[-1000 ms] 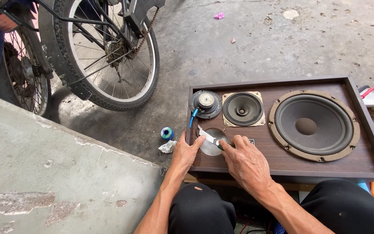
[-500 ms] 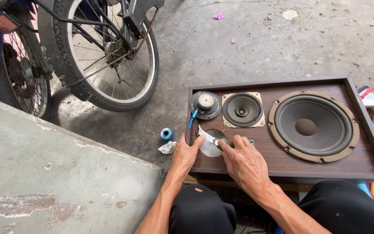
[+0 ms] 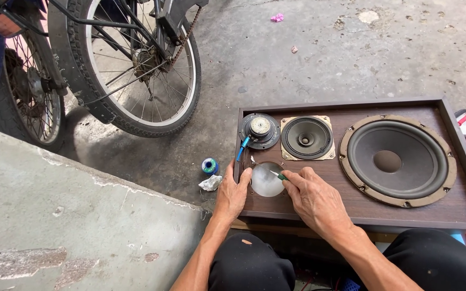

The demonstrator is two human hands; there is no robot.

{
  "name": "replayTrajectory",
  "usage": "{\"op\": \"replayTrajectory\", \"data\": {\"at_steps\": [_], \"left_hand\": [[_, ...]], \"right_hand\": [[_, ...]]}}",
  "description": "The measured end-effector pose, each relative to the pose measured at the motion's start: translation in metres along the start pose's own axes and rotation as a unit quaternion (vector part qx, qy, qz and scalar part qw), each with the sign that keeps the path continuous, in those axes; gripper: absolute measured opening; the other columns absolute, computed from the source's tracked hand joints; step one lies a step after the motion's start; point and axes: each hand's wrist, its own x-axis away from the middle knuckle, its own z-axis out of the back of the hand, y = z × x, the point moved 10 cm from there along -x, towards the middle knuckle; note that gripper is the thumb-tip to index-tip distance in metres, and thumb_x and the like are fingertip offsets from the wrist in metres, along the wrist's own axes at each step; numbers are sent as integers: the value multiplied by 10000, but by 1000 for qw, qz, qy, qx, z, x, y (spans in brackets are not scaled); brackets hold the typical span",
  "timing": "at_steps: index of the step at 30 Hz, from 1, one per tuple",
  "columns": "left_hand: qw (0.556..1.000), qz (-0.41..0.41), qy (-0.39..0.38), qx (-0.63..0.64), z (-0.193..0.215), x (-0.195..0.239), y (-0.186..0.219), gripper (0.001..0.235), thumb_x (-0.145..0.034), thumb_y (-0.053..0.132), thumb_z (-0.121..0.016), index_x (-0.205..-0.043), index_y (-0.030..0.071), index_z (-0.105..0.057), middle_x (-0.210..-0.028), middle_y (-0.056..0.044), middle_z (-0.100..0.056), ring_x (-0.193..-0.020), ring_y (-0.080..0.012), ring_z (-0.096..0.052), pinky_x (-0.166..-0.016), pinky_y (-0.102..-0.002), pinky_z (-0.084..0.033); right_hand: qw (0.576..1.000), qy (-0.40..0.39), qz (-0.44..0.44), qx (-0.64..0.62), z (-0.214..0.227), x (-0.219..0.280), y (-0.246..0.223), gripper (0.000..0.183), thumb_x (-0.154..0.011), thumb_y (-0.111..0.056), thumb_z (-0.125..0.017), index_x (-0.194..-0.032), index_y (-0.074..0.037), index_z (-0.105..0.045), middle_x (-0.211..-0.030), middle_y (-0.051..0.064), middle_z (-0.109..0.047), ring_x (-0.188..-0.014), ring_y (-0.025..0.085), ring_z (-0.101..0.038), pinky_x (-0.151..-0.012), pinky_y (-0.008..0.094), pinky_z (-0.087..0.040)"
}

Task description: The person uses a power drill to remove screws from a speaker box, then uses a utility knife to scrape the edges of a circular cutout. They connect wires to a small speaker driver and place it into the cutout, securing it with screws using the power drill.

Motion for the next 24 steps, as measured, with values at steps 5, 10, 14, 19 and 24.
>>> {"op": "replayTrajectory", "data": {"at_steps": [5,10,14,19,24], "left_hand": [[999,27,4,-34,4,-1,10,802,-908,566,-485,-1608,177,-546,-1417,-135,-763,-1301,-375,-681,-1087,-458,-504],[995,73,-12,-64,2,-14,8,796,-910,602,-496,-1555,142,-573,-1425,-152,-730,-1322,-382,-650,-1095,-481,-481],[994,110,-12,-25,2,-8,8,812,-909,580,-519,-1630,205,-532,-1446,-106,-732,-1334,-321,-658,-1082,-443,-506],[996,88,-20,14,-1,-3,7,713,-924,503,-520,-1576,223,-592,-1354,-60,-769,-1243,-268,-680,-1044,-395,-501],[996,73,-32,47,0,8,16,716,-913,433,-538,-1606,263,-599,-1381,-16,-787,-1257,-241,-691,-1085,-376,-510]], "right_hand": [[998,5,-28,-56,0,-1,7,410,-1090,-427,-605,-1475,-298,-668,-1100,-12,-639,-967,295,-744,-800,495,-641],[997,-12,-36,-63,11,5,-3,416,-1095,-435,-584,-1480,-303,-669,-1110,6,-637,-984,305,-739,-786,536,-636],[998,32,20,-41,16,13,-16,398,-1065,-398,-656,-1441,-277,-700,-1085,11,-647,-970,257,-681,-635,500,-645],[995,74,63,-18,16,15,-22,377,-1044,-341,-702,-1413,-266,-689,-1052,21,-627,-917,252,-668,-598,459,-630],[992,85,91,-9,12,17,-27,347,-1047,-308,-700,-1387,-249,-667,-1034,31,-606,-903,264,-649,-609,451,-609]]}}
